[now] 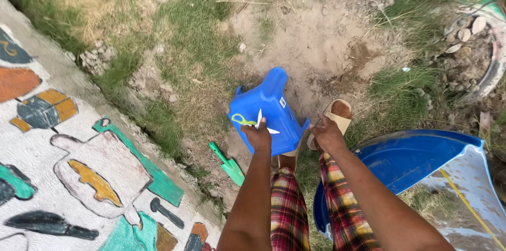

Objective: The person uses scissors to cut weeds and grass growing inside old tires used as planters, pulling the cut material away by hand.

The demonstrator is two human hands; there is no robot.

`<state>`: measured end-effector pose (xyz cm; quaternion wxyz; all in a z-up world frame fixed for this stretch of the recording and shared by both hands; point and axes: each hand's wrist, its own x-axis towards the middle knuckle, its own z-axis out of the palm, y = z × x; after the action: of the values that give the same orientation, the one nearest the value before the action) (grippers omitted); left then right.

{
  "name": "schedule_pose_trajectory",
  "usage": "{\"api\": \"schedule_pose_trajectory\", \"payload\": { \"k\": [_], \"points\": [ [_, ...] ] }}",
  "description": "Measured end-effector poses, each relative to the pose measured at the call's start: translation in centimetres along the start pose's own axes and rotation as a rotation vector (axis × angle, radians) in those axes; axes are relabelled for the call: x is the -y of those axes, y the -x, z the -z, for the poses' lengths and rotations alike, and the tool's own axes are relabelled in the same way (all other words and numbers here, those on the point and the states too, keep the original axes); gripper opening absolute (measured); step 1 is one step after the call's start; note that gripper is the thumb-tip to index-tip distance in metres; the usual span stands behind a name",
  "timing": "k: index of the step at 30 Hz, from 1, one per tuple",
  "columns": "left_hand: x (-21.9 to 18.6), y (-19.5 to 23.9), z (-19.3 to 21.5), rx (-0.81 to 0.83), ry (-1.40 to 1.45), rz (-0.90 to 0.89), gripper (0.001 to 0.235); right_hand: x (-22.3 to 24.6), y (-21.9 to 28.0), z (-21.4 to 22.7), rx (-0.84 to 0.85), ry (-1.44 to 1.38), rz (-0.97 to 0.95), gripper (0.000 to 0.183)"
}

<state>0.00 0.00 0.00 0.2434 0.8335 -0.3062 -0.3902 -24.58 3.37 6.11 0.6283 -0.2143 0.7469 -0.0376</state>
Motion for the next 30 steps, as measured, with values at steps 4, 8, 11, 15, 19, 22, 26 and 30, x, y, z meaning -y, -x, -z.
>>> {"api": "schedule_pose_trajectory", "payload": {
  "k": [4,8,11,15,19,22,26,30],
  "points": [
    [-9.9,8.9,1.5,0.308,-0.091,-0.113,0.064,-2.2,8.5,6.4,-0.011,-0.130,-0.025,0.065],
    [-15.7,17.1,0.9,0.537,-0.238,0.274,0.039,-0.6,15.6,10.2,0.046,-0.236,-0.044,0.063],
    [-18.8,21.2,-0.7,0.618,-0.012,0.234,0.031,0.1,19.4,11.8,0.040,-0.218,0.122,0.062],
    [-24.4,24.1,-3.0,0.679,0.068,0.302,0.027,0.0,21.6,13.1,-0.051,-0.427,0.226,0.056],
    [-30.4,26.0,-4.4,0.784,0.111,0.190,0.022,-0.7,22.7,15.0,-0.018,-0.638,0.070,0.029],
    [-33.7,26.9,-5.0,0.836,0.207,0.288,0.021,-0.8,22.8,18.1,-0.121,-0.585,0.198,0.023],
    [-35.5,28.4,-6.0,0.777,0.318,0.371,0.023,0.3,24.4,22.5,-0.042,-0.716,0.281,0.030],
    [-35.9,28.7,-7.9,0.752,0.337,0.387,0.021,1.4,25.7,25.3,-0.061,-0.624,0.292,0.045]
  ]
}}
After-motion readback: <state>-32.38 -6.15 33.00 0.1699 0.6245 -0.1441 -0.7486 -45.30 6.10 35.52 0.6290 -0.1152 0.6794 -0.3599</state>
